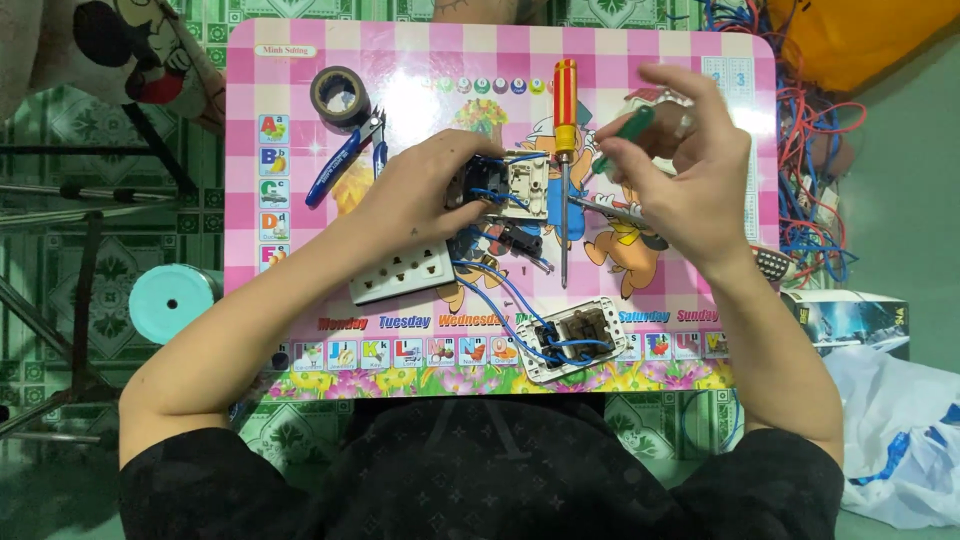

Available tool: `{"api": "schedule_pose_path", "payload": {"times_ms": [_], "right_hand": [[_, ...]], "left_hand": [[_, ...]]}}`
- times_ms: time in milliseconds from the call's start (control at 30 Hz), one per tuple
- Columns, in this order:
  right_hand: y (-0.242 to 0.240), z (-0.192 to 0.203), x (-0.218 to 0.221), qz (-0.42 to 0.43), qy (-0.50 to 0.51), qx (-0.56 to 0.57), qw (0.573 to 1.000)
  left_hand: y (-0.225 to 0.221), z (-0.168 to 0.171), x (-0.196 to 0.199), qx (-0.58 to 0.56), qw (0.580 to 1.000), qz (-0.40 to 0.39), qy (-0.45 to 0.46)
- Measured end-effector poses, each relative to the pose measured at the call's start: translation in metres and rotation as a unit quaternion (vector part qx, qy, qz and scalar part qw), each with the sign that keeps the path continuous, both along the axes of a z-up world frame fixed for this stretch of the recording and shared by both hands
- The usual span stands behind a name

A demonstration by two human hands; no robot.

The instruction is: Connecting electrical wires to switches and sockets on a small assembly board using a screwdriver.

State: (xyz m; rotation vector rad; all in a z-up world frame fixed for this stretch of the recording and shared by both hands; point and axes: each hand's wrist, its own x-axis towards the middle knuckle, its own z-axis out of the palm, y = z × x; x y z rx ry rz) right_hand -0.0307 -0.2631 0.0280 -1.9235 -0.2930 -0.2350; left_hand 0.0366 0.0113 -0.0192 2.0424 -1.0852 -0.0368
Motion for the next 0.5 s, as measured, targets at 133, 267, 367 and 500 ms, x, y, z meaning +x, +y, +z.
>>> {"api": "schedule_pose_path", "payload": {"times_ms": [133,267,367,500], "right_hand": [[-0.001,-0.016,0.004,-0.005,-0.068,-0.131,0.989],[0.001,-0.009,-0.001,-0.008,-0.025,-0.272,0.962],[0.003,0.002,-0.001,0.011,0.052,-0.36,0.932],[0.005,0.012,-0.001,0.055,0.18,-0.457,0.869]], "left_hand": [[0.0,-0.001,0.003,0.053,0.998,0.003,0.022],[0.0,0.0,0.004,0.052,0.998,0.008,0.036],[0.0,0.0,0.004,0.056,0.997,0.01,0.047],[0.0,0.001,0.004,0.06,0.997,0.012,0.055]]}}
